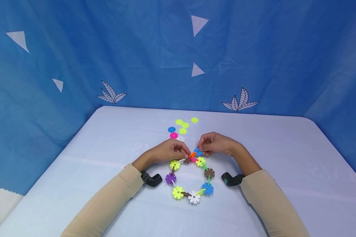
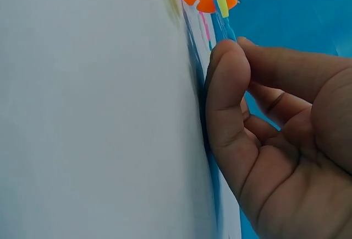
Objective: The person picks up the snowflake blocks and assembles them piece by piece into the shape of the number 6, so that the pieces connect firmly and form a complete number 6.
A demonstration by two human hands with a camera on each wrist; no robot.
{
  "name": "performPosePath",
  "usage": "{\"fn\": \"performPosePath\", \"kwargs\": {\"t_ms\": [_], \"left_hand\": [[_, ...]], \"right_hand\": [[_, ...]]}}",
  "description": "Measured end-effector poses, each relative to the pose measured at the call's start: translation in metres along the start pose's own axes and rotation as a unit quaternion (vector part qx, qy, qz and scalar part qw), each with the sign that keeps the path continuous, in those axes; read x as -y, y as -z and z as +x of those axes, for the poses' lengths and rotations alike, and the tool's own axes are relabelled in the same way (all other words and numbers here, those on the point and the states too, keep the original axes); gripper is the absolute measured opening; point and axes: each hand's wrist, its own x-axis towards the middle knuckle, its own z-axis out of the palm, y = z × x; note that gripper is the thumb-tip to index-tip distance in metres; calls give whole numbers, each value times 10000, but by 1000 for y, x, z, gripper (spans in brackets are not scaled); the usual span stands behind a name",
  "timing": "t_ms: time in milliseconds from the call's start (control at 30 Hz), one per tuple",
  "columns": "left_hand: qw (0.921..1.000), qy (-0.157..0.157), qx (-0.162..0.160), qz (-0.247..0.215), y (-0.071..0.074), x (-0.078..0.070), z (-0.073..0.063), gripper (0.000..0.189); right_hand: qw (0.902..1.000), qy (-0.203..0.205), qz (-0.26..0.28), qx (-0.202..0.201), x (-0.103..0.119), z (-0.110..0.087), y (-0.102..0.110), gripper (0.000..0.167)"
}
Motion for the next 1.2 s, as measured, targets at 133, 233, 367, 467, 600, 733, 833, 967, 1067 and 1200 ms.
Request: {"fn": "performPosePath", "kwargs": {"t_ms": [133,233,367,467,600,733,833,967,1067,1200], "left_hand": [[10000,-33,-32,-23,-1,-1,0,12],[9999,-88,-44,-20,-1,-1,-1,12],[9999,-122,-67,-43,-1,-1,-2,11],[9999,-106,-73,-54,-1,0,-3,11],[9999,-111,-36,-65,-1,0,-3,12],[9999,-138,8,-49,-1,-1,-2,15],[9999,-124,-9,24,0,-2,-1,17],[9997,-121,-44,214,0,-6,-1,16],[9984,-236,-22,510,1,-10,-1,14],[9965,-245,-2,802,2,-15,-2,14]], "right_hand": [[10000,15,6,-30,0,0,-3,12],[10000,80,-59,-2,1,1,-5,10],[9999,96,-104,11,4,2,-8,10],[10000,47,-78,-4,6,1,-10,9],[10000,9,-99,-8,9,0,-12,10],[9999,-30,-129,-57,9,0,-11,12],[9999,-10,-146,-88,7,0,-11,14],[9997,9,-184,-150,5,0,-10,18],[9995,-12,-232,-209,4,0,-11,19],[9994,-15,-271,-212,3,2,-11,19]]}}
